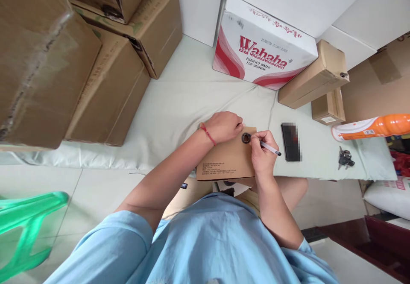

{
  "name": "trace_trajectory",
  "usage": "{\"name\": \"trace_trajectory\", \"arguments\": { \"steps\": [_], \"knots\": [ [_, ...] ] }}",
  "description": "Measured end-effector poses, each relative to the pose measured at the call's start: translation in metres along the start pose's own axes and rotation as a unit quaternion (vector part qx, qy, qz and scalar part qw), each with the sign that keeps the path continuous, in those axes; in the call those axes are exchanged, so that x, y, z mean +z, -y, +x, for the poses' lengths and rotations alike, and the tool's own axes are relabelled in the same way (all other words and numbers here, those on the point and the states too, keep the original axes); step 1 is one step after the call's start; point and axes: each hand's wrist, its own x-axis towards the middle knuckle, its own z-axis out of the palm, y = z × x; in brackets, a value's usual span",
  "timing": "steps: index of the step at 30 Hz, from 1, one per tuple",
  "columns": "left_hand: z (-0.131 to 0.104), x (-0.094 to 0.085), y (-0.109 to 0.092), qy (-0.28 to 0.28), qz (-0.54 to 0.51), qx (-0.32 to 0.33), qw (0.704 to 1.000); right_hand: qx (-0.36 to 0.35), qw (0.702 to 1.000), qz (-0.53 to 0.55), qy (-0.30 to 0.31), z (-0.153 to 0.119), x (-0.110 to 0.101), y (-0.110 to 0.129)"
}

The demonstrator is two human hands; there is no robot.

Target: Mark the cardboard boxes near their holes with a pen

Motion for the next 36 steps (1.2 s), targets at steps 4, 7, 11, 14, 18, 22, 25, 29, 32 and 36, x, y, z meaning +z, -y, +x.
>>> {"name": "trace_trajectory", "arguments": {
  "steps": [4,7,11,14,18,22,25,29,32,36],
  "knots": [
    [0.0005,0.0007,0.0,-0.004,-0.005,-0.002,1.0,0.006,1.0,-0.005,-0.013,0.0006,0.0001,-0.001],
    [0.0002,0.0009,0.0003,-0.006,-0.01,-0.002,1.0,0.008,1.0,-0.003,-0.018,0.0004,-0.0005,-0.0021],
    [0.0007,0.0022,0.0016,-0.008,-0.014,-0.001,1.0,0.011,1.0,-0.001,-0.028,-0.0003,-0.0012,-0.0025],
    [0.0017,0.0033,0.0023,-0.008,-0.016,-0.002,1.0,0.017,0.999,-0.005,-0.035,-0.0008,-0.0012,-0.0023],
    [0.0019,0.0028,0.0015,-0.006,-0.015,-0.004,1.0,0.014,0.999,-0.01,-0.044,-0.0012,-0.0013,-0.0028],
    [0.0014,0.0016,0.0005,-0.005,-0.012,-0.004,1.0,0.001,0.998,-0.025,-0.051,-0.0011,-0.0017,-0.004],
    [0.0016,0.0019,0.0008,-0.004,-0.01,-0.003,1.0,-0.006,0.998,-0.033,-0.061,-0.001,-0.0019,-0.0038],
    [0.002,0.0022,0.0013,-0.003,-0.011,-0.004,1.0,-0.005,0.998,-0.032,-0.058,-0.0017,-0.0021,-0.0025],
    [0.0016,0.0013,0.0008,0.0,-0.013,-0.007,1.0,-0.007,0.998,-0.031,-0.061,-0.003,-0.0027,-0.0019],
    [0.0006,-0.0009,-0.0009,0.001,-0.014,-0.008,1.0,-0.009,0.998,-0.031,-0.061,-0.0045,-0.0039,-0.0023]
  ]
}}
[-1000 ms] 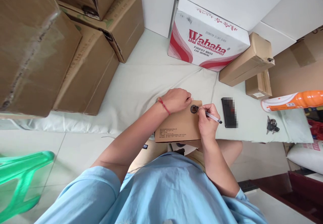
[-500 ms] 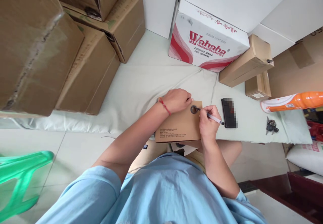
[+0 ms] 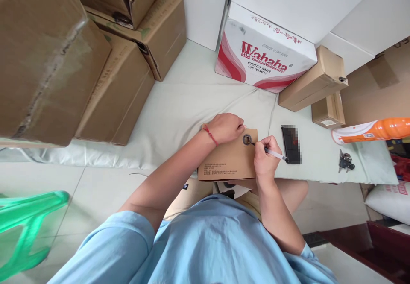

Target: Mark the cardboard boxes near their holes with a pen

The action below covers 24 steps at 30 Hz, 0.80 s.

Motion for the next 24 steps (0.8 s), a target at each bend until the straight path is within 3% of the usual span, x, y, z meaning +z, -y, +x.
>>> {"name": "trace_trajectory", "arguments": {
  "steps": [11,15,18,21,24],
  "knots": [
    [0.0,0.002,0.001,-0.003,-0.004,0.004,1.0,-0.031,0.998,0.002,0.061,-0.004,-0.001,0.001],
    [0.0,0.0,-0.003,0.004,0.002,-0.009,1.0,-0.049,0.997,0.057,-0.012,-0.009,-0.01,0.006],
    [0.0,-0.001,-0.004,0.01,0.009,-0.016,1.0,-0.051,0.994,0.07,-0.074,-0.006,-0.032,-0.004],
    [-0.001,0.001,-0.004,0.013,0.016,-0.016,1.0,-0.034,0.996,-0.056,-0.054,0.006,-0.058,-0.033],
    [0.001,0.003,-0.004,0.011,0.023,-0.007,1.0,-0.04,0.971,-0.227,0.06,0.019,-0.073,-0.065]
  ]
}}
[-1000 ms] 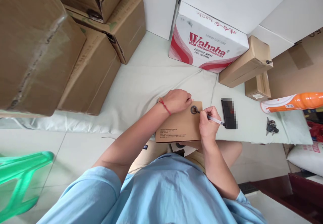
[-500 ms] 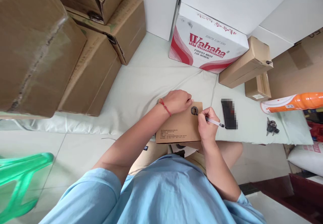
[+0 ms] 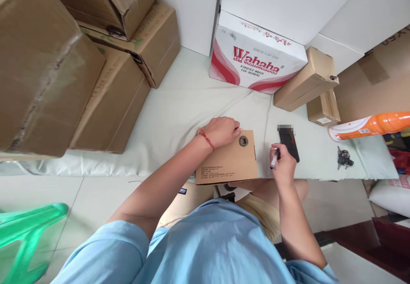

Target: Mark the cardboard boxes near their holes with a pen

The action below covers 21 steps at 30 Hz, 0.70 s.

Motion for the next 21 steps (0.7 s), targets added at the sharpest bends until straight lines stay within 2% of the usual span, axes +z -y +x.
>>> {"name": "trace_trajectory", "arguments": {
  "steps": [3,5,7,9,11,14,16,19,21],
  "knots": [
    [0.002,-0.003,0.001,-0.01,0.011,0.019,1.0,-0.016,0.992,-0.083,0.093,0.007,0.005,-0.021],
    [-0.002,-0.011,0.005,-0.032,0.031,0.037,0.998,-0.013,0.988,-0.103,0.116,0.011,0.003,-0.029],
    [-0.014,-0.021,0.011,-0.084,0.05,0.056,0.994,-0.005,0.989,-0.12,0.091,0.015,-0.005,-0.039],
    [-0.036,-0.028,0.02,-0.159,0.044,0.079,0.983,0.019,0.988,-0.151,0.037,0.02,-0.016,-0.054],
    [-0.064,-0.024,0.025,-0.23,0.012,0.114,0.966,0.077,0.98,-0.185,0.012,0.023,-0.025,-0.07],
    [-0.107,0.004,0.024,-0.285,-0.034,0.173,0.942,0.168,0.963,-0.203,0.048,0.027,-0.025,-0.088],
    [-0.127,0.03,0.018,-0.271,-0.034,0.221,0.936,0.178,0.96,-0.202,0.077,0.031,-0.02,-0.091],
    [-0.139,0.063,0.009,-0.248,0.016,0.247,0.936,0.175,0.956,-0.22,0.084,0.043,-0.014,-0.087],
    [-0.138,0.074,0.006,-0.253,0.036,0.247,0.935,0.202,0.946,-0.233,0.099,0.054,-0.015,-0.083]
  ]
}}
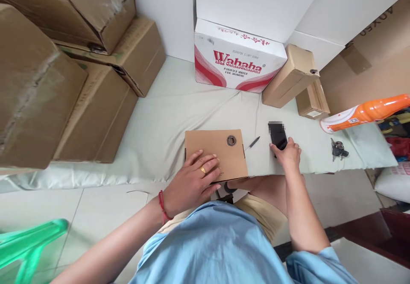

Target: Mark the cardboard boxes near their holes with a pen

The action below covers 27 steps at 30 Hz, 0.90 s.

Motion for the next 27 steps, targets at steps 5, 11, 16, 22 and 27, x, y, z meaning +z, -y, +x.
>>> {"name": "trace_trajectory", "arguments": {
  "steps": [5,11,16,22,27],
  "knots": [
    [0.002,0.01,0.002,-0.022,0.018,-0.019,0.999,0.033,0.998,-0.005,0.048,0.003,-0.011,0.0],
    [-0.003,0.015,0.003,-0.016,-0.002,-0.047,0.999,0.022,0.999,0.047,-0.001,-0.026,-0.007,-0.018],
    [-0.005,0.015,0.006,-0.003,-0.033,-0.062,0.998,0.01,0.984,0.164,-0.074,-0.057,-0.001,-0.017],
    [-0.008,0.015,0.009,0.002,-0.038,-0.06,0.997,-0.143,0.942,0.276,-0.13,-0.132,-0.017,0.021],
    [-0.007,0.015,0.008,0.006,-0.022,-0.072,0.997,-0.245,0.918,0.285,-0.128,-0.183,-0.028,0.075]
  ]
}}
